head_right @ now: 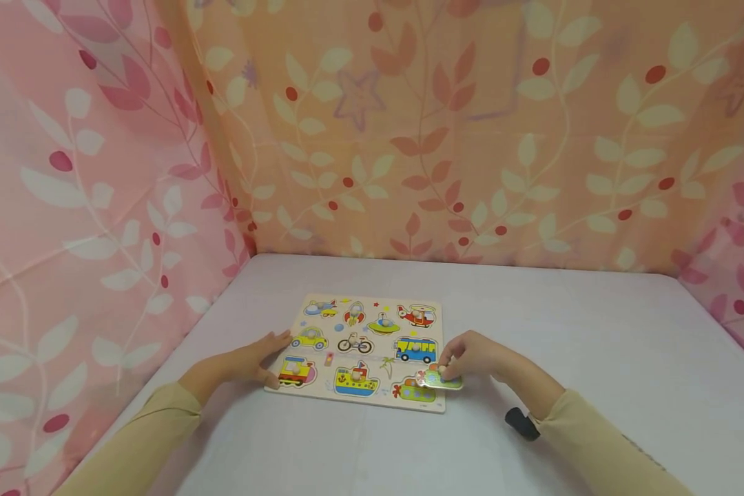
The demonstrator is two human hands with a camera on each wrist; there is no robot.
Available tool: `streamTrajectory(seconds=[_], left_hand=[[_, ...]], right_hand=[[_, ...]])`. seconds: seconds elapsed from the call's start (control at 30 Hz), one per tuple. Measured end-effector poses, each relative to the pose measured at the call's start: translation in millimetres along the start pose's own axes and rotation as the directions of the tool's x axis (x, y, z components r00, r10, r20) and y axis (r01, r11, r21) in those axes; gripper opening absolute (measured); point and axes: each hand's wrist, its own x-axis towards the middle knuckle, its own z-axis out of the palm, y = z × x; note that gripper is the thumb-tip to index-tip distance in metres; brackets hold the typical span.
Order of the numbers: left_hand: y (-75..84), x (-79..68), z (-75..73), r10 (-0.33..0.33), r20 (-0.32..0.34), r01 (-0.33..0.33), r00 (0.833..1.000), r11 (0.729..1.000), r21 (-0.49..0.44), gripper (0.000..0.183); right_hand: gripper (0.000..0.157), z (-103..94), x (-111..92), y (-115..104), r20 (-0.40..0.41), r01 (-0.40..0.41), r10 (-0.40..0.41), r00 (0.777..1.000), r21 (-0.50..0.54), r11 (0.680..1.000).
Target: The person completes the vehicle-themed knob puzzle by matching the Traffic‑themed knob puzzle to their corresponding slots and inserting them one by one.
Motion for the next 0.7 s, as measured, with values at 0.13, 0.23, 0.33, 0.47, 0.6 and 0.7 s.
streamTrajectory(seconds=[0.13, 0.23, 0.33, 0.47, 0.6, 0.7], left_hand=[[0.8, -0.4, -1.2, 0.015, -0.006, -0.015, 1.0, 1.0, -0.005, 0.093], [1.0, 0.7, -0.6, 0.027, -0.003, -0.027, 1.0, 1.0, -0.003, 0.093], [0.2, 0.9, -0.9, 0.026, 0.002, -0.026, 1.0, 1.0, 0.003, 0.093], [-0.1, 1.1, -2.4, 0.01, -0.009, -0.01, 1.0, 1.0, 0.006, 0.094], [0.0, 2.0, -2.5, 0.008, -0.002, -0.008, 1.0, 1.0, 0.005, 0.094], [-0.7, 2.1, -1.9, 0.015, 0.01, -0.015, 1.0, 1.0, 0.004, 0.094]], right_hand=[[0.009, 6.2, 1.3, -6.8, 0.007, 0.019, -0.019, 1.0, -0.006, 1.0], [0.009, 11.3, 4.2, -11.0, 0.019, 0.023, -0.023, 1.0, -0.005, 1.0], [0.009, 17.3, 7.4, -15.6, 0.03, 0.019, -0.019, 0.999, -0.004, 1.0], [0.01, 24.3, 10.8, -20.3, 0.024, 0.012, -0.012, 1.0, 0.008, 1.0], [0.01, 31.3, 12.7, -21.7, 0.02, 0.006, -0.006, 1.0, 0.013, 1.0], [0.011, 35.9, 14.6, -22.8, 0.024, 0.014, -0.014, 1.0, -0.007, 1.0]])
